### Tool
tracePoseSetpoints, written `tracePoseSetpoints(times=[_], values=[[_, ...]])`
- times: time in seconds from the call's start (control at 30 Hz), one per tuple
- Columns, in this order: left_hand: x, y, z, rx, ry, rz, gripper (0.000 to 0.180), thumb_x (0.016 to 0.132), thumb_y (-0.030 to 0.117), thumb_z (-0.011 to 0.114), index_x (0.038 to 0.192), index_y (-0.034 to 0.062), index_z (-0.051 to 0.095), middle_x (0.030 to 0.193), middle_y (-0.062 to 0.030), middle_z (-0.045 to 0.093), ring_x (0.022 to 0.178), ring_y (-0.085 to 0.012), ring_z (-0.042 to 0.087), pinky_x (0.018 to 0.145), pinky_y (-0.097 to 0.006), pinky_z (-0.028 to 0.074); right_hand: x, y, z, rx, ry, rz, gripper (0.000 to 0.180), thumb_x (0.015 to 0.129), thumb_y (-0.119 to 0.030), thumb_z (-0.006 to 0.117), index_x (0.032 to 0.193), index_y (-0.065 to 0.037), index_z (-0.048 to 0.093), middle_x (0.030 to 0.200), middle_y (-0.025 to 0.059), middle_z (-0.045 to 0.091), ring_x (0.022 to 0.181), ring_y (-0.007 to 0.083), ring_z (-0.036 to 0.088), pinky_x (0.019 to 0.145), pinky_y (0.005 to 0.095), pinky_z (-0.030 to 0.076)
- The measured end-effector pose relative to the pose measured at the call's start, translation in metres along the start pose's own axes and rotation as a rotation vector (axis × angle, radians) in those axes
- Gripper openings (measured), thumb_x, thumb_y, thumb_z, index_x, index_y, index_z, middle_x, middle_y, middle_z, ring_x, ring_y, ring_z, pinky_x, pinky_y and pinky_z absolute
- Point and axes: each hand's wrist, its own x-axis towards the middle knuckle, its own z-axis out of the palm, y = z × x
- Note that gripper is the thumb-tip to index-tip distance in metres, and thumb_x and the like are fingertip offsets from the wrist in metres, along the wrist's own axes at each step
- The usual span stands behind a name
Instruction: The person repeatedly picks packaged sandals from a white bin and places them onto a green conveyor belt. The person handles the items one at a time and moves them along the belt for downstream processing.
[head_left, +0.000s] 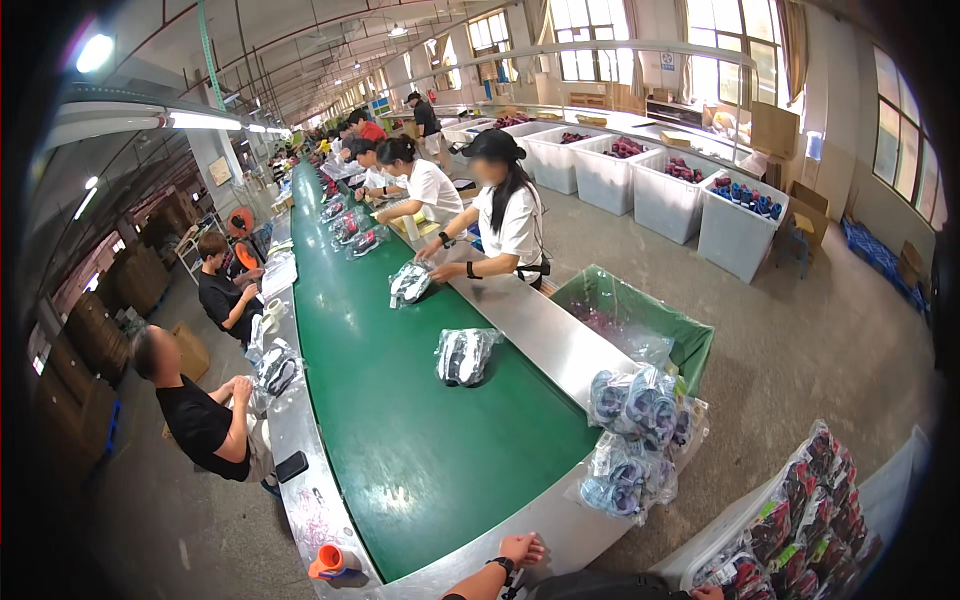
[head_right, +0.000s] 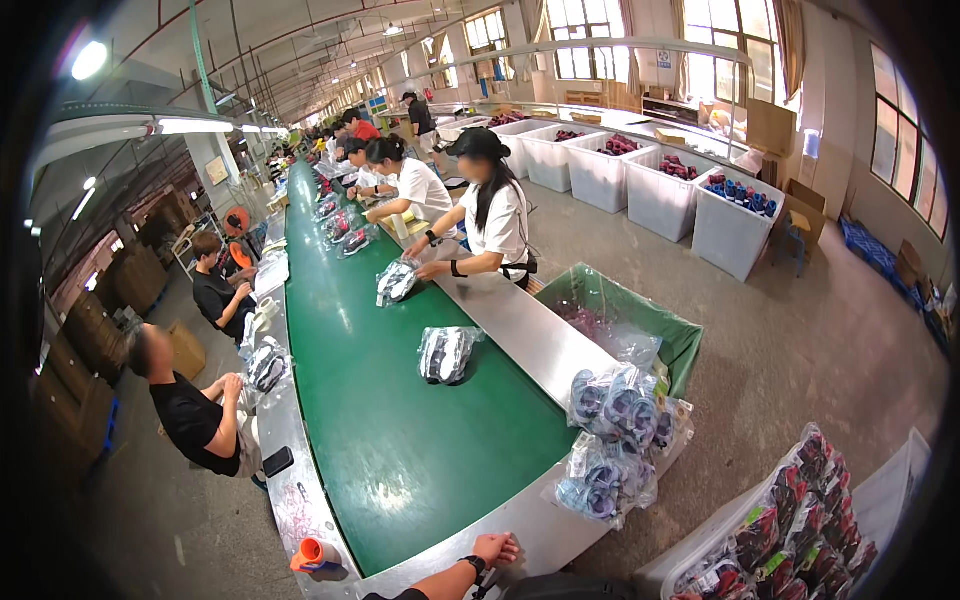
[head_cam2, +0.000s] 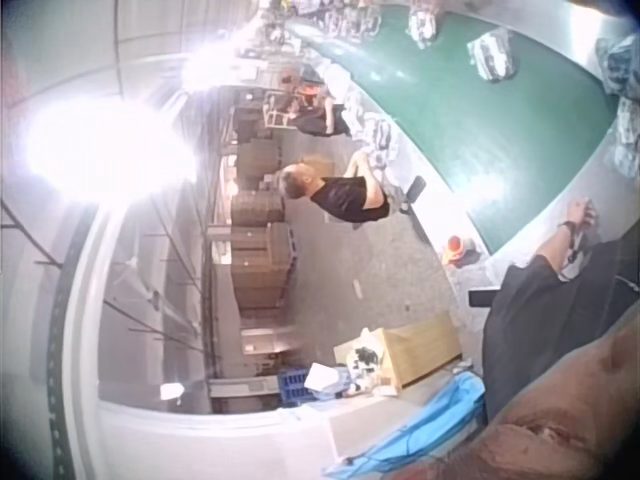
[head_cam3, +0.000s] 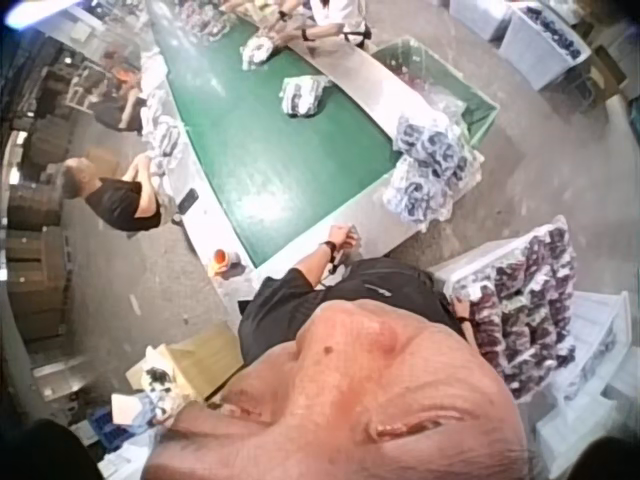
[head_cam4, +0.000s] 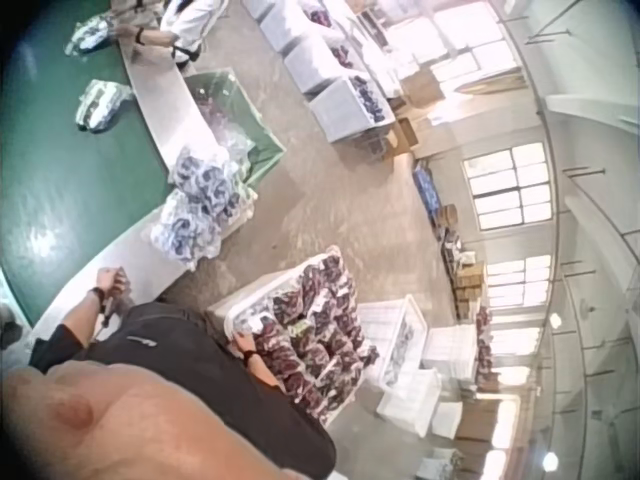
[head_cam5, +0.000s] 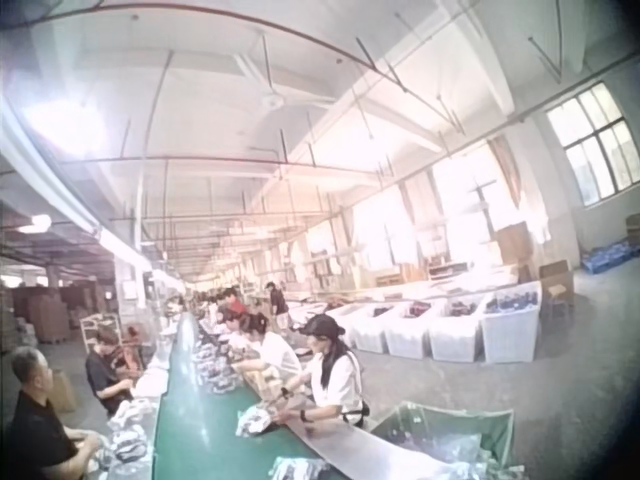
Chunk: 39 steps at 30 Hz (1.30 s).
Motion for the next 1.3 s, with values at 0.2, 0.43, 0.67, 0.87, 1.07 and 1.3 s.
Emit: tracePoseSetpoints(times=[0.2, 0.43, 0.67, 0.87, 1.07, 1.3], values=[[-0.002, 0.002, 0.002, -0.020, -0.005, 0.002, 0.033, 0.101, 0.032, 0.059, 0.099, -0.0002, 0.065, 0.091, -0.0139, 0.075, 0.065, -0.0225, 0.072, 0.059, -0.035, 0.061, 0.053, 0.059, 0.018, -0.101, -0.013, -0.120, 0.049, 0.089, -0.036, 0.069, 0.120, 0.002, 0.070, 0.087, 0.0161, 0.073, 0.068, 0.0196, 0.065, 0.064, 0.0347, 0.052], [0.001, 0.001, 0.001, -0.013, 0.008, -0.001, 0.033, 0.100, 0.031, 0.059, 0.099, -0.0008, 0.065, 0.091, -0.0145, 0.075, 0.066, -0.0230, 0.073, 0.059, -0.035, 0.061, 0.041, 0.052, 0.014, 0.036, -0.013, -0.045, 0.042, 0.092, -0.035, 0.069, 0.114, 0.001, 0.071, 0.080, 0.0101, 0.070, 0.063, 0.0173, 0.063, 0.055, 0.0327, 0.050], [0.004, 0.002, 0.000, 0.009, 0.009, -0.020, 0.031, 0.100, 0.031, 0.059, 0.100, 0.0000, 0.065, 0.092, -0.0142, 0.076, 0.065, -0.0223, 0.072, 0.058, -0.034, 0.061, 0.039, 0.054, 0.026, 0.190, -0.047, -0.024, 0.035, 0.093, -0.031, 0.069, 0.109, 0.000, 0.070, 0.078, 0.0093, 0.069, 0.059, 0.0164, 0.062, 0.051, 0.0314, 0.049], [0.007, -0.003, -0.002, -0.002, -0.007, -0.018, 0.031, 0.100, 0.031, 0.060, 0.099, 0.0009, 0.066, 0.093, -0.0136, 0.076, 0.066, -0.0209, 0.072, 0.058, -0.034, 0.061, 0.010, 0.027, 0.027, 0.216, -0.049, -0.020, 0.036, 0.092, -0.027, 0.068, 0.115, 0.000, 0.070, 0.090, 0.0143, 0.072, 0.070, 0.0201, 0.067, 0.060, 0.0336, 0.053], [0.009, -0.007, -0.003, -0.014, -0.007, 0.005, 0.033, 0.100, 0.032, 0.059, 0.095, 0.0013, 0.068, 0.090, -0.0122, 0.076, 0.063, -0.0198, 0.070, 0.057, -0.034, 0.059, -0.022, -0.010, 0.022, 0.025, -0.035, -0.042, 0.037, 0.091, -0.025, 0.068, 0.117, 0.002, 0.069, 0.106, 0.0193, 0.074, 0.093, 0.0276, 0.070, 0.082, 0.0384, 0.055], [0.002, -0.004, -0.002, -0.027, -0.030, -0.006, 0.031, 0.100, 0.033, 0.059, 0.098, 0.0027, 0.068, 0.090, -0.0099, 0.075, 0.064, -0.0190, 0.071, 0.057, -0.033, 0.059, -0.047, -0.036, 0.024, 0.081, -0.010, 0.014, 0.035, 0.091, -0.026, 0.071, 0.114, 0.000, 0.072, 0.110, 0.0196, 0.074, 0.103, 0.0275, 0.070, 0.091, 0.0368, 0.053]])
